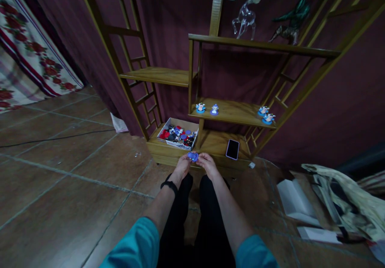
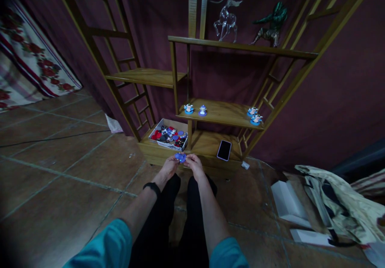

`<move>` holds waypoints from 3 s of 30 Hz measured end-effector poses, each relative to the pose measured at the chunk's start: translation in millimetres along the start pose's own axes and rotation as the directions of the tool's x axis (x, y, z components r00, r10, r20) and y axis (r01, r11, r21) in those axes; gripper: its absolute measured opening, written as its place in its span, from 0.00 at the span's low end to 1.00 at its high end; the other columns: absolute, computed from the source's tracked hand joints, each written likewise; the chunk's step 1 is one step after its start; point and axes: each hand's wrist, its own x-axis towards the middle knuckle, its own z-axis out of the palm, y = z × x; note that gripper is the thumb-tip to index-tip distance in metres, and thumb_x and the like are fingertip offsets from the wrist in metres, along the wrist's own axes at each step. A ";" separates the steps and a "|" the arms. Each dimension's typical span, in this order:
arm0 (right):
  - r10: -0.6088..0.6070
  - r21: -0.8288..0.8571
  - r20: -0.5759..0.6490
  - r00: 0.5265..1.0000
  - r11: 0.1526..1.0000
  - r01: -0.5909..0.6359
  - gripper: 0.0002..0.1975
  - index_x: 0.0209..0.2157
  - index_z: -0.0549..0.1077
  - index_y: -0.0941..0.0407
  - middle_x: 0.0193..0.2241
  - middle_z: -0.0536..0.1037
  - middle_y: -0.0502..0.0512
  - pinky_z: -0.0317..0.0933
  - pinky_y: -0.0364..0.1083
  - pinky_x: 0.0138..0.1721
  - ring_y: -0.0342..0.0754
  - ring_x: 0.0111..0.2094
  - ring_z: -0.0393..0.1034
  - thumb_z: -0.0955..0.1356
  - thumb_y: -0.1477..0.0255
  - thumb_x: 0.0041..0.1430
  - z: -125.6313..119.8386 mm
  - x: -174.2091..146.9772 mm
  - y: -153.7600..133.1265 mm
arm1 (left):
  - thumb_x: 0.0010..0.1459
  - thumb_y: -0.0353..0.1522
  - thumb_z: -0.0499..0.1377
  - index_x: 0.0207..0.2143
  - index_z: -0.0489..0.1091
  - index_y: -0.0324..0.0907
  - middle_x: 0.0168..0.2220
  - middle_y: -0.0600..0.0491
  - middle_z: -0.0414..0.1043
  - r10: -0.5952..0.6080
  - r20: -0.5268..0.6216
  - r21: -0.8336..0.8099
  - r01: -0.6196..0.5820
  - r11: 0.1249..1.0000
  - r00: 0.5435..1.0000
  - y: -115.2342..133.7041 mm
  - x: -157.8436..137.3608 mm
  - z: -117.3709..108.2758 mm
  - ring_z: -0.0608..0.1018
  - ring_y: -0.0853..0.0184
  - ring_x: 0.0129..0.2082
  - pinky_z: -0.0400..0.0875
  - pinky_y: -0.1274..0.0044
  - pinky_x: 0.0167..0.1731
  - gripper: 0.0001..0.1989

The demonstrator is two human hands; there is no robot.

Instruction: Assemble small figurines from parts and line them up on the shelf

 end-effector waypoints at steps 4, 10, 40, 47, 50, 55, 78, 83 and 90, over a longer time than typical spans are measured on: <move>-0.013 0.008 -0.001 1.000 1.000 0.013 0.14 0.28 0.69 0.54 0.28 0.75 0.48 0.63 0.45 0.36 0.43 0.29 0.70 0.72 0.64 0.39 -0.9 0.5 0.7 | 0.38 0.21 0.57 0.32 0.74 0.37 0.30 0.50 0.74 0.003 0.009 -0.018 -0.002 1.000 1.000 -1.8 1.5 -1.5 0.72 0.69 0.29 0.63 0.77 0.34 0.16; -0.029 -0.004 0.016 0.999 1.000 0.029 0.13 0.28 0.69 0.54 0.29 0.74 0.48 0.63 0.45 0.36 0.43 0.31 0.70 0.71 0.63 0.41 -0.3 -1.7 -1.1 | 0.36 0.19 0.55 0.35 0.73 0.37 0.29 0.51 0.74 0.004 -0.009 -0.007 -0.004 1.000 1.000 -0.9 0.6 -1.4 0.71 0.70 0.27 0.62 0.78 0.31 0.20; -0.021 -0.041 0.049 0.999 0.999 0.023 0.17 0.38 0.72 0.52 0.35 0.76 0.51 0.63 0.46 0.38 0.44 0.33 0.70 0.70 0.63 0.43 1.6 -2.4 -3.7 | 0.37 0.18 0.55 0.33 0.73 0.37 0.28 0.51 0.72 -0.065 0.024 -0.089 0.067 0.994 0.998 2.5 -1.8 -5.3 0.72 0.71 0.26 0.66 0.79 0.28 0.18; -0.016 -0.066 0.077 0.997 0.998 0.021 0.19 0.40 0.72 0.51 0.36 0.74 0.51 0.62 0.45 0.38 0.45 0.35 0.70 0.71 0.65 0.43 3.1 -3.2 -5.7 | 0.40 0.18 0.55 0.34 0.72 0.38 0.30 0.51 0.73 -0.087 0.016 -0.087 0.088 0.992 0.996 1.3 -0.2 -6.0 0.74 0.70 0.28 0.67 0.79 0.29 0.17; -0.011 -0.082 0.075 0.997 0.997 0.017 0.20 0.41 0.71 0.50 0.37 0.74 0.52 0.62 0.45 0.37 0.46 0.36 0.69 0.71 0.67 0.41 3.8 -3.8 -6.6 | 0.40 0.17 0.55 0.35 0.72 0.38 0.28 0.51 0.73 -0.096 0.005 -0.091 0.096 0.991 0.995 0.8 1.4 -5.4 0.73 0.71 0.27 0.67 0.79 0.29 0.18; -0.012 -0.116 0.089 0.996 0.993 0.022 0.22 0.42 0.70 0.50 0.37 0.75 0.51 0.62 0.45 0.37 0.46 0.37 0.69 0.71 0.70 0.40 4.9 -5.5 -8.7 | 0.41 0.16 0.54 0.36 0.72 0.38 0.28 0.51 0.73 -0.109 -0.008 -0.082 0.108 0.991 0.994 1.4 2.3 -4.7 0.73 0.72 0.25 0.67 0.79 0.29 0.19; -0.032 -0.013 -0.048 0.998 0.999 0.032 0.20 0.40 0.71 0.51 0.37 0.76 0.51 0.63 0.45 0.36 0.43 0.32 0.70 0.70 0.63 0.43 -2.3 4.0 2.5 | 0.43 0.22 0.63 0.35 0.70 0.38 0.34 0.49 0.73 -0.141 0.077 -0.085 0.147 0.986 0.987 0.5 0.9 -6.9 0.76 0.70 0.34 0.70 0.76 0.39 0.14; -0.032 0.019 -0.053 0.998 0.999 0.033 0.19 0.39 0.72 0.53 0.34 0.77 0.52 0.63 0.46 0.37 0.43 0.30 0.70 0.70 0.63 0.43 -1.1 3.9 1.1 | 0.42 0.22 0.64 0.38 0.70 0.37 0.35 0.49 0.74 -0.151 0.115 -0.062 0.159 0.985 0.982 2.5 -0.1 -4.2 0.75 0.69 0.35 0.69 0.76 0.40 0.17; -0.006 0.025 -0.141 0.990 1.000 0.009 0.19 0.39 0.72 0.55 0.32 0.77 0.53 0.64 0.47 0.36 0.44 0.30 0.70 0.70 0.63 0.42 -3.0 8.5 4.9 | 0.40 0.22 0.65 0.41 0.70 0.37 0.37 0.47 0.74 -0.155 0.176 -0.047 0.166 0.985 0.972 6.7 -3.9 -1.8 0.75 0.67 0.37 0.66 0.75 0.42 0.21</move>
